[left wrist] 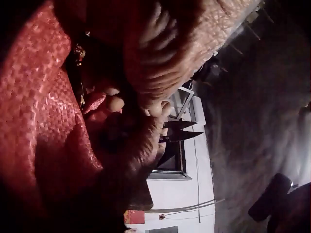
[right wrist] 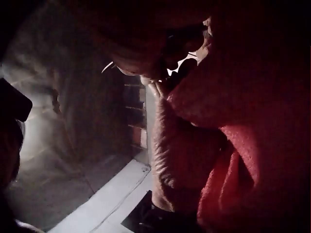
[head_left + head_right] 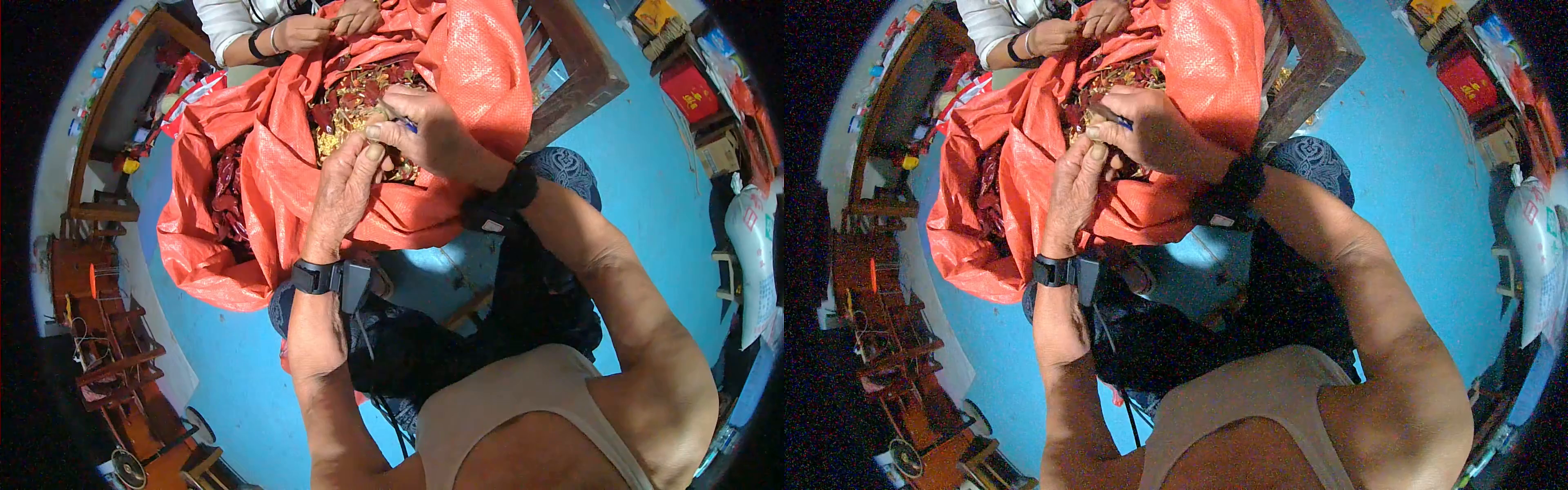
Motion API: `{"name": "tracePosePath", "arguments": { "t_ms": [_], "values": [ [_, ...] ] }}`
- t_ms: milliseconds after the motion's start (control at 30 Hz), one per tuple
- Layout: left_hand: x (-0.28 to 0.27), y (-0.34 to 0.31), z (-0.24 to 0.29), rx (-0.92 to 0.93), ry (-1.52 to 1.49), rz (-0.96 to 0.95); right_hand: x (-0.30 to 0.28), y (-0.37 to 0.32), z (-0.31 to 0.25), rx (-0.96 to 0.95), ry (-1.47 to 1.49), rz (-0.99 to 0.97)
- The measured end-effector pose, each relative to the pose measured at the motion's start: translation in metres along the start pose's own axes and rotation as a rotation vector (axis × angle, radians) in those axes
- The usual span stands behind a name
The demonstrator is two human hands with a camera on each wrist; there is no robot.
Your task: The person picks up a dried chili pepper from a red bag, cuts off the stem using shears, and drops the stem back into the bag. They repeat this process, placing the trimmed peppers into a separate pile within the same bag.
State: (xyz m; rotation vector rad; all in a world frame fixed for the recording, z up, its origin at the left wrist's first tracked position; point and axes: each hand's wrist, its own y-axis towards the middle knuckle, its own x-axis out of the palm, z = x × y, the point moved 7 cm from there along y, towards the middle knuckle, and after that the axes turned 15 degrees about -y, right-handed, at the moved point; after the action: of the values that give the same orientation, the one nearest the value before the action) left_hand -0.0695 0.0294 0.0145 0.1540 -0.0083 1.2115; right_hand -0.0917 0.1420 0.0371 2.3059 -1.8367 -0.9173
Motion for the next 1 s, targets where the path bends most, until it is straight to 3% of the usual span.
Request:
{"name": "tracePosePath", "arguments": {
  "t_ms": [67,200,267,300,433,567,700,767,800,833,900,967,1000],
  "values": [
    [0.008,0.002,-0.003,-0.042,-0.092,-0.107,-0.011,-0.003,-0.026,-0.42,-0.451,0.254],
    [0.019,0.005,-0.011,-0.066,-0.296,-0.088,-0.006,-0.005,-0.023,-0.385,-0.415,0.253],
    [0.02,0.005,-0.002,0.009,-0.138,-0.02,0.003,-0.002,0.01,0.209,0.297,0.079],
    [0.018,0.004,0.004,0.081,0.024,0.046,0.001,-0.001,0.01,0.208,0.293,0.079],
    [0.021,0.002,0.013,0.22,0.15,0.084,0.011,-0.002,0.019,0.283,0.549,-0.009],
    [0.018,0.004,0.008,0.238,0.202,0.111,0.017,-0.004,0.019,0.317,0.767,-0.075],
    [0.016,0.007,0.009,0.223,0.273,0.129,0.015,-0.006,0.028,0.391,0.776,-0.071],
    [0.044,-0.005,0.035,0.756,0.818,-0.087,0.02,0.001,0.059,0.492,0.927,0.002],
    [0.056,-0.011,0.032,0.735,0.809,-0.212,0.015,0.005,0.061,0.611,1.224,0.007],
    [0.064,-0.014,0.038,0.633,0.679,-0.199,0.012,0.005,0.059,0.602,1.229,0.02],
    [0.052,-0.013,0.033,0.746,0.812,-0.158,-0.007,0.002,0.051,0.575,0.947,0.166],
    [0.001,-0.002,0.044,0.541,0.785,0.195,-0.01,0.002,0.043,0.49,0.803,0.159],
    [-0.026,-0.001,0.056,0.552,0.836,0.344,-0.01,0.004,0.039,0.406,0.624,0.093]
  ]
}}
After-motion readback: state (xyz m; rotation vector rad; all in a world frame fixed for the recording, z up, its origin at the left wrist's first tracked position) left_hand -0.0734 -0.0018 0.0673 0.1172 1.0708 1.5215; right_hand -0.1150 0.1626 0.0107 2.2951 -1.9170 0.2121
